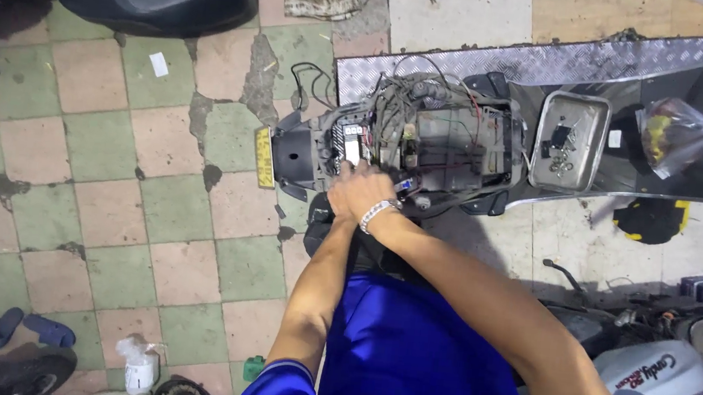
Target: The person uses a screwdriver to work on the exposed wiring and battery area of a scooter. They repeatedly tighten and loosen screws on the battery terminals and surrounding components while standing in a cluttered workshop.
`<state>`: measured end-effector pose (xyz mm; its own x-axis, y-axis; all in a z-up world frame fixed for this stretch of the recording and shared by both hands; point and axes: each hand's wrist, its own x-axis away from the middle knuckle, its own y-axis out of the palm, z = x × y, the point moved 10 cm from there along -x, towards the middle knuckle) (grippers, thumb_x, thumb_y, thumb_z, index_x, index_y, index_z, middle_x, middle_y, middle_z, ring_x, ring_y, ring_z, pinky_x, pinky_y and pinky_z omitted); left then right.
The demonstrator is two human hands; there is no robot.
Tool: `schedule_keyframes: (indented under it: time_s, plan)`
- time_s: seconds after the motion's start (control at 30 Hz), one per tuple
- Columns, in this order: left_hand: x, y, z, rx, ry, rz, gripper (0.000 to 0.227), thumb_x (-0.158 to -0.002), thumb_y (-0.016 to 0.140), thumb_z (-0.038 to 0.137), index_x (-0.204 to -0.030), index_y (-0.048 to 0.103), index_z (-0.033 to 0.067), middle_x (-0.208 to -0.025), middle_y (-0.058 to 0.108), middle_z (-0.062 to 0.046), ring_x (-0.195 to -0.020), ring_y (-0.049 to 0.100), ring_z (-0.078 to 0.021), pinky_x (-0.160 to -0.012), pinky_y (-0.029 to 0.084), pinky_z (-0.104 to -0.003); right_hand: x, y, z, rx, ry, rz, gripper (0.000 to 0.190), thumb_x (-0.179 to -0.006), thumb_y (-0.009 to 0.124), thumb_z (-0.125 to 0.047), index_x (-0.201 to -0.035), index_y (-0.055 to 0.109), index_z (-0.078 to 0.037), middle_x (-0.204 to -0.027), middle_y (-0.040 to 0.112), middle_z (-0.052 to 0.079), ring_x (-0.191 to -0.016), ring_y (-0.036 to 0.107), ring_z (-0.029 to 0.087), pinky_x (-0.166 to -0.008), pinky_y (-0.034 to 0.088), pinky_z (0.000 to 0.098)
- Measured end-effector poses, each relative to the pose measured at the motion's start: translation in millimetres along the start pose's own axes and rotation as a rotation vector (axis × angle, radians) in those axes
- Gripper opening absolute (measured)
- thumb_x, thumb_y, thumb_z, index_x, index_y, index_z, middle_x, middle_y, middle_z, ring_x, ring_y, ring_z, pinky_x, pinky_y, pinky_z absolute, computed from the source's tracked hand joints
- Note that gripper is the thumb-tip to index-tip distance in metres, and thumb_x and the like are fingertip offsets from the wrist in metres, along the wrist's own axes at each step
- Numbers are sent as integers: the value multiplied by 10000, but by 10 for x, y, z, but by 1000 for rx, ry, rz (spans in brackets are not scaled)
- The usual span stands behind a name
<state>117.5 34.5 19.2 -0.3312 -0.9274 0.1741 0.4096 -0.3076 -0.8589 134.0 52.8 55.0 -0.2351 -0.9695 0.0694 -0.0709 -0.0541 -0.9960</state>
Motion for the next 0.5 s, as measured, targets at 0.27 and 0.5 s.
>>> schedule_keyframes:
  time_s: [0.27,0.5]
  plan:
    - [176,-212,69,-16,-86,-18,357,-907,568,352,-784,720,54,-723,687,-156,-852,699,-327,-821,559,-437,13,-116,-43,-109,-152,46,287,-871,563,-366,-1063,580,-152,-918,577,121,-799,664,376,-539,508,511]
    - [192,-122,-144,-62,-48,-100,404,-910,575,394,-770,736,50,-703,691,-162,-834,711,-338,-809,564,-451,-45,35,-9,-105,-6,-73,432,-847,591,-376,-1239,574,-195,-933,550,100,-756,660,365,-495,507,529]
